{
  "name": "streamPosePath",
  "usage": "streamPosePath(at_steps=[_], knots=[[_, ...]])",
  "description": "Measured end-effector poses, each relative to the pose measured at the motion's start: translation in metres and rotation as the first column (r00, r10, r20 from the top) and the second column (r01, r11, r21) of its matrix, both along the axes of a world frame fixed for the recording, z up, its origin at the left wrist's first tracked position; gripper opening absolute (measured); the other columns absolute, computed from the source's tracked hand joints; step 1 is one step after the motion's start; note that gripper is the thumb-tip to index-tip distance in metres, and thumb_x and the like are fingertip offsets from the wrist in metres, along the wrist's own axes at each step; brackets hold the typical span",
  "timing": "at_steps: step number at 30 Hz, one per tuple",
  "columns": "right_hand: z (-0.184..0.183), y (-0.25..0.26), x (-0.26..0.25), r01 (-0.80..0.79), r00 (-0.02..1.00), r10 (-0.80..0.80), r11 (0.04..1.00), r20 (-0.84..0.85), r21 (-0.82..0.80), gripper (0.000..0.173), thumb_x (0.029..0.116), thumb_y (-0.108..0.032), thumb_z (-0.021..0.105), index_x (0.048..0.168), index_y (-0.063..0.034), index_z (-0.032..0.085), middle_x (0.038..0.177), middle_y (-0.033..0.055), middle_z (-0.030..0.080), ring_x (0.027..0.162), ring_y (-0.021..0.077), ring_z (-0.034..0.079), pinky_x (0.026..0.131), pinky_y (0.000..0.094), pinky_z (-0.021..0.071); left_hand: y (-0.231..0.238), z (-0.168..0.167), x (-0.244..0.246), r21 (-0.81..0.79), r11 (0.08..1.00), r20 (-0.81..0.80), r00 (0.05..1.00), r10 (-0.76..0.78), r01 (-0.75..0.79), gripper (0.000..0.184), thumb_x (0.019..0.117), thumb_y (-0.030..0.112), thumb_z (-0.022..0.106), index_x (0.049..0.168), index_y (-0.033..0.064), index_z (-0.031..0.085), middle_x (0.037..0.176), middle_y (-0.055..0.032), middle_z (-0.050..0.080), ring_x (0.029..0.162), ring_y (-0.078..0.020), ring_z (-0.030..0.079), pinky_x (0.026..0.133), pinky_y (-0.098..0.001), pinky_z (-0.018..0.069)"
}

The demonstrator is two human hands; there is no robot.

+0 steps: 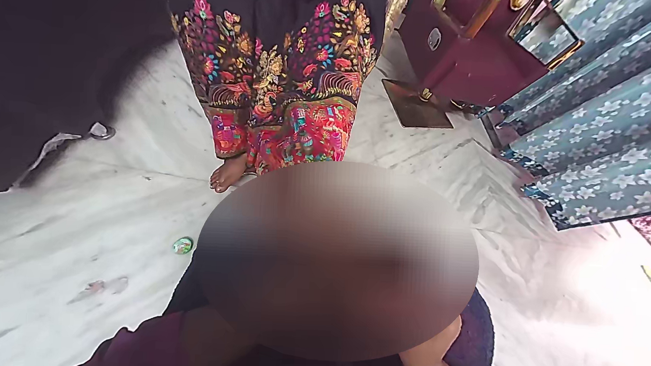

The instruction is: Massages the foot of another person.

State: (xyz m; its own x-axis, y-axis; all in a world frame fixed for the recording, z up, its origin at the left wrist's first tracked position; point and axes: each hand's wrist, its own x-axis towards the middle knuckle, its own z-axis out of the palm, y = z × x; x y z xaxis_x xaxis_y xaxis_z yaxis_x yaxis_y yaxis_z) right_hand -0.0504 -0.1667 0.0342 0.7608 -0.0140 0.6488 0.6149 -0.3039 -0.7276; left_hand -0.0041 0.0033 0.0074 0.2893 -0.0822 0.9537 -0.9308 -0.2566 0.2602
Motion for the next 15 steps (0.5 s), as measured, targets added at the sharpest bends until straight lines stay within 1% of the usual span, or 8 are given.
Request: streamPosePath(at_steps=[3,4,6,7,8,11,13,15], knots=[[-0.0004,0.0022,-0.0006,0.034,0.998,-0.033,0.999,0.046,-0.026,0.008,0.0969,-0.018,0.068,0.103,-0.0173,0.073,0.102,-0.0127,0.071,0.1,-0.0041,0.065,0.09,0.0123,0.0529,-0.0021,-0.0016,0.0003,-0.008,1.0,0.003,1.0,-0.002,0.002,0.014,0.0983,0.037,0.066,0.107,0.0261,0.069,0.148,0.0083,0.048,0.147,-0.0123,0.034,0.126,-0.0481,0.0165],[-0.0007,0.003,-0.0008,0.041,0.997,-0.039,0.998,0.061,-0.038,0.01,0.098,-0.018,0.066,0.106,-0.017,0.073,0.105,-0.0122,0.071,0.102,-0.0034,0.065,0.091,0.0129,0.0531,-0.0029,-0.0023,0.0005,-0.012,1.0,0.007,1.0,0.001,-0.001,0.014,0.0984,0.037,0.065,0.107,0.0264,0.069,0.148,0.0081,0.048,0.147,-0.0125,0.034,0.126,-0.0483,0.0166],[-0.0027,0.0045,-0.0015,0.027,0.997,-0.024,0.998,0.069,-0.055,0.018,0.1013,-0.019,0.063,0.115,-0.0161,0.073,0.113,-0.0108,0.07,0.108,-0.0021,0.064,0.095,0.0146,0.0531,-0.0039,-0.003,0.0004,-0.016,1.0,0.007,1.0,0.003,-0.003,0.013,0.0981,0.037,0.066,0.106,0.027,0.068,0.148,0.0086,0.048,0.147,-0.0125,0.034,0.125,-0.048,0.0175],[-0.0036,0.0053,-0.0019,0.02,0.998,-0.016,0.998,0.066,-0.055,0.02,0.1019,-0.018,0.061,0.118,-0.0154,0.073,0.115,-0.0101,0.069,0.109,-0.0017,0.064,0.096,0.015,0.0528,-0.0043,-0.0031,0.0003,-0.019,1.0,0.005,1.0,0.0,0.0,0.013,0.0979,0.037,0.066,0.106,0.027,0.069,0.148,0.0087,0.048,0.147,-0.0126,0.034,0.125,-0.0479,0.0175],[-0.0038,0.0059,-0.0021,0.017,0.998,-0.014,0.999,0.063,-0.045,0.02,0.1018,-0.019,0.062,0.117,-0.0152,0.074,0.114,-0.01,0.069,0.109,-0.0019,0.064,0.096,0.0147,0.053,-0.0045,-0.0031,0.0002,-0.021,1.0,0.006,1.0,0.002,-0.002,0.014,0.0979,0.037,0.066,0.106,0.0268,0.068,0.148,0.0087,0.047,0.147,-0.0127,0.033,0.125,-0.048,0.0177],[-0.0018,0.0048,0.0,0.016,0.999,-0.015,1.0,0.048,-0.017,0.013,0.0993,-0.018,0.065,0.108,-0.0163,0.074,0.107,-0.0115,0.071,0.103,-0.0034,0.065,0.092,0.0131,0.0534,-0.0046,-0.0035,0.0009,-0.013,0.999,0.019,0.999,0.035,-0.035,0.019,0.0969,0.039,0.067,0.11,0.0261,0.066,0.15,0.0081,0.046,0.147,-0.013,0.033,0.124,-0.0479,0.0192],[-0.0009,0.0029,0.0012,0.041,0.998,-0.039,0.998,0.058,-0.038,0.008,0.0982,-0.02,0.068,0.102,-0.0175,0.074,0.102,-0.013,0.071,0.101,-0.005,0.065,0.09,0.0118,0.0528,-0.005,-0.0046,0.0014,-0.017,0.999,0.03,0.998,0.05,-0.05,0.022,0.0964,0.04,0.068,0.112,0.0258,0.066,0.149,0.0074,0.046,0.146,-0.0134,0.034,0.124,-0.0475,0.0194],[-0.002,0.0013,0.0013,0.073,0.995,-0.068,0.995,0.077,-0.073,0.007,0.0981,-0.022,0.067,0.099,-0.0181,0.072,0.1,-0.0132,0.07,0.1,-0.0046,0.064,0.09,0.0117,0.0513,-0.0046,-0.0051,0.0014,-0.019,0.999,0.03,0.998,0.049,-0.049,0.021,0.0968,0.041,0.067,0.112,0.026,0.066,0.149,0.0074,0.046,0.146,-0.0134,0.034,0.124,-0.0476,0.0193]])
